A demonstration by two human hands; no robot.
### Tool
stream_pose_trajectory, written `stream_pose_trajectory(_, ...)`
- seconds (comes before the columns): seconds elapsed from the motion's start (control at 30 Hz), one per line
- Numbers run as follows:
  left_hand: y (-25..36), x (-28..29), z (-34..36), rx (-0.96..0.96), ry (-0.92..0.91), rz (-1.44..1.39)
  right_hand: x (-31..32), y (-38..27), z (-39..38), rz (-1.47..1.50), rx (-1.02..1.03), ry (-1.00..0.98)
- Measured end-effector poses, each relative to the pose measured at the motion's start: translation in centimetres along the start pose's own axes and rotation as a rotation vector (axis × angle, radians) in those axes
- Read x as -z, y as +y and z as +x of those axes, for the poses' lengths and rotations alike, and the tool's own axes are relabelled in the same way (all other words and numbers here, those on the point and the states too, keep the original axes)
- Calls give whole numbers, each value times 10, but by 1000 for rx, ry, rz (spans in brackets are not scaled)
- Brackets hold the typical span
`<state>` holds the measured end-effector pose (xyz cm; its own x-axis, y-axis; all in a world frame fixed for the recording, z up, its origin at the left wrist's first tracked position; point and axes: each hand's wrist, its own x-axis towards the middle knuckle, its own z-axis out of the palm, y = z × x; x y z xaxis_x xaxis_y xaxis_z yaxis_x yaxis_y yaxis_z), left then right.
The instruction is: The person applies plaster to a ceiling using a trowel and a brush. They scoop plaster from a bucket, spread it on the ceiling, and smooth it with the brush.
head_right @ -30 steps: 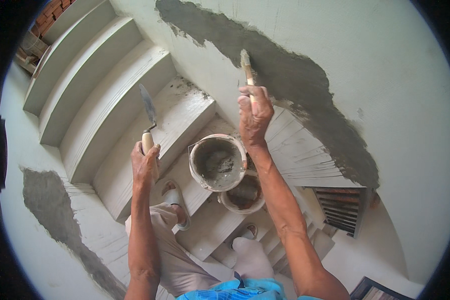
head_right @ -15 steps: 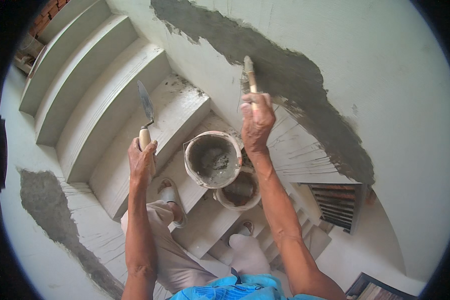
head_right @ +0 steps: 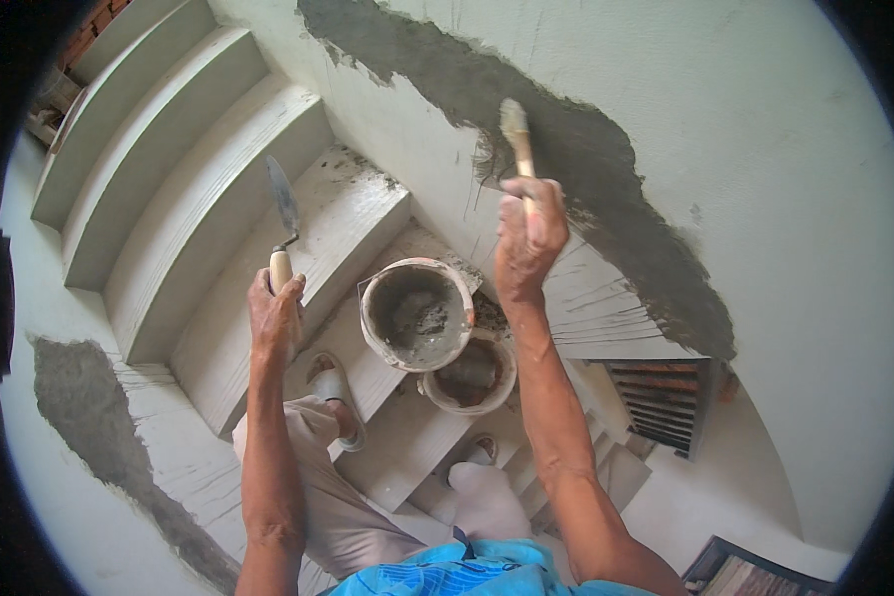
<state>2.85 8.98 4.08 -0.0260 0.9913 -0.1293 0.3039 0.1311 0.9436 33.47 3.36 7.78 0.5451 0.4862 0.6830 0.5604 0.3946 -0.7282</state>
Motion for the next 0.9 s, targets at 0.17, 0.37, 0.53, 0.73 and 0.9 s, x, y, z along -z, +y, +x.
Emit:
stream_pose_trajectory(0.17,-1,5,4,17,23,-7,38,-25,-30,35,112,104)
stream_pose_trajectory(0.37,5,2,-1,3,-13,8,-12,-25,-6,168,-54,-69)
stream_pose_trajectory(0.53,2,-2,1,-26,-23,18,-44,-2,32,297,-88,-112)
stream_pose_trajectory(0.73,8,2,1,-1,-17,47,11,-23,-4,-13,106,121)
stream_pose_trajectory(0.9,4,-1,2,-9,-14,22,-10,-32,-8,31,82,-11)
